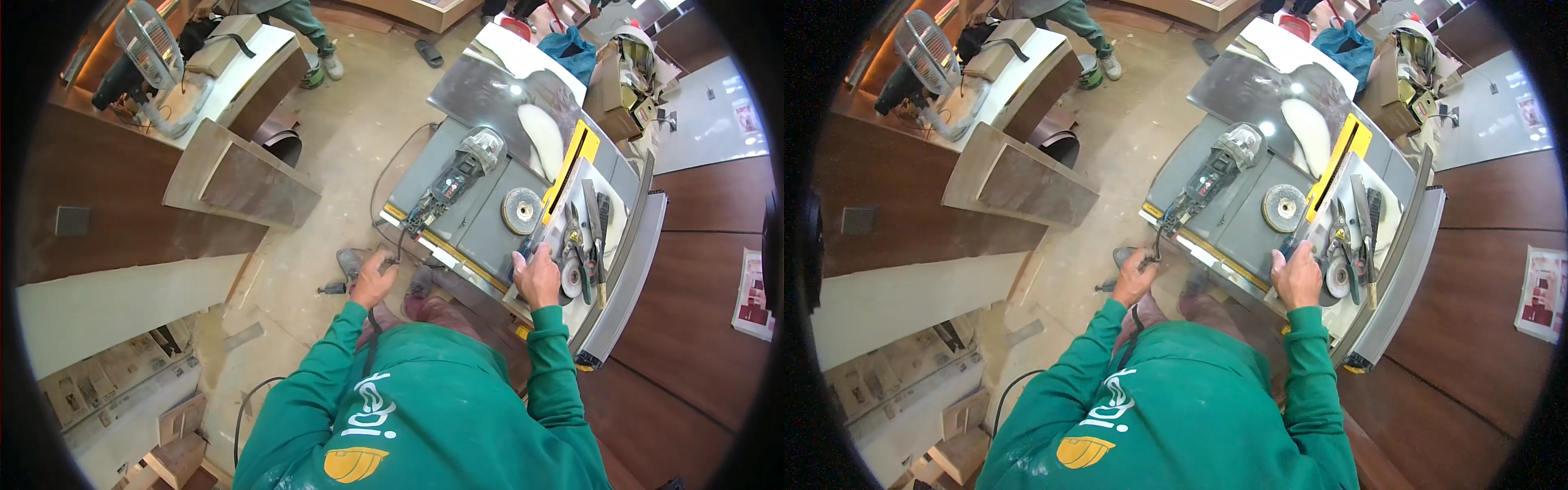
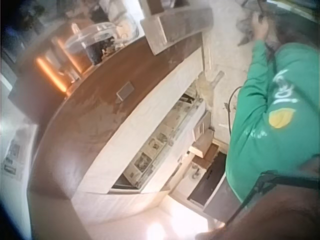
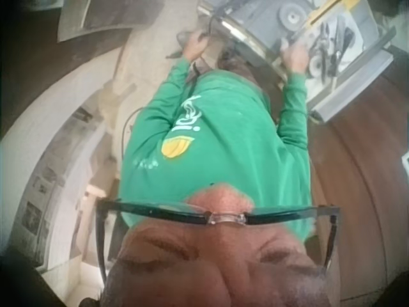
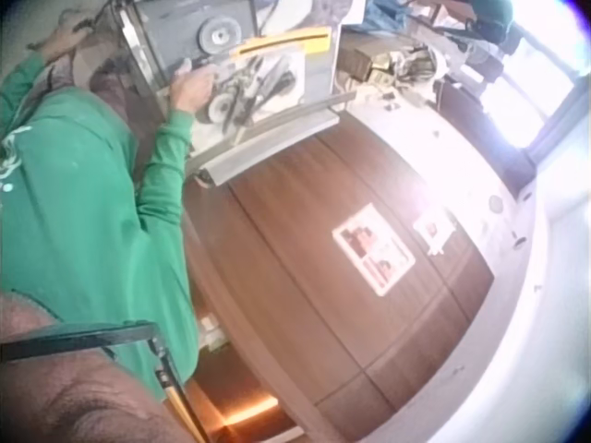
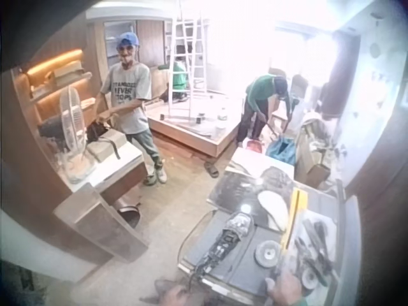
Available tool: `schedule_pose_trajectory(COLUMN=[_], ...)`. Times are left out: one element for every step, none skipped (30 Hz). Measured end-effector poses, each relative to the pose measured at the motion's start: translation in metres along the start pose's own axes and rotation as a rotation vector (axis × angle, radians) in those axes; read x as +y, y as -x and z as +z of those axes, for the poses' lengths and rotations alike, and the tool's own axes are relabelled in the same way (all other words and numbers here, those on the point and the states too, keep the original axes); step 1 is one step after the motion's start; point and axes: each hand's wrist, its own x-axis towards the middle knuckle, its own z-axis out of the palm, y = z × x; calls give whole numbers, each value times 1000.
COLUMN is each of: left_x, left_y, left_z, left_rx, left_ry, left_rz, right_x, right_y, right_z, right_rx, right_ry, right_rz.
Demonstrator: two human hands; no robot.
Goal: The person uses a screwdriver to remove screws from the casing of a small electronic device on a workbench. They then manipulate the internal components with their hands, appearing to troubleshoot or fix a malfunction.
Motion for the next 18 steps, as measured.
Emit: schedule_pose_trajectory(left_x=[6,12,23,28,26,24,25,26,34,43,50,59,67,75,81,86,89,92], left_y=[2,4,8,12,18,25,28,31,33,37,39,40,40,41,42,42,42,41], left_z=[-4,-7,-11,-13,-15,-17,-18,-19,-22,-25,-28,-31,-34,-38,-42,-45,-47,-48], left_rx=[-21,-22,-22,-21,-12,-4,-6,-35,-62,-87,-110,-130,-155,-168,-179,-192,-200,-208], left_ry=[5,24,40,59,74,89,107,189,269,351,408,467,526,573,623,672,671,669], left_rz=[-9,-22,-39,-58,-58,-59,-56,-116,-176,-239,-252,-269,-281,-305,-330,-355,-365,-374], right_x=[-4,-8,-17,-31,-48,-64,-74,-83,-90,-97,-107,-116,-114,-114,-124,-131,-137,-143], right_y=[4,8,13,17,21,27,34,43,52,61,67,74,82,91,96,100,103,105], right_z=[0,-1,-4,-11,-19,-23,-21,-13,-1,13,27,42,72,99,107,112,115,118], right_rx=[28,57,82,20,-42,-104,-165,-206,-248,-293,-414,-539,-604,-670,-816,-902,-986,-1069], right_ry=[-17,-34,-53,-116,-180,-242,-292,-344,-398,-450,-465,-477,-546,-617,-738,-803,-869,-935], right_rz=[-18,-36,-55,-44,-34,-24,-44,-129,-214,-302,-288,-274,-253,-231,-156,-135,-111,-87])
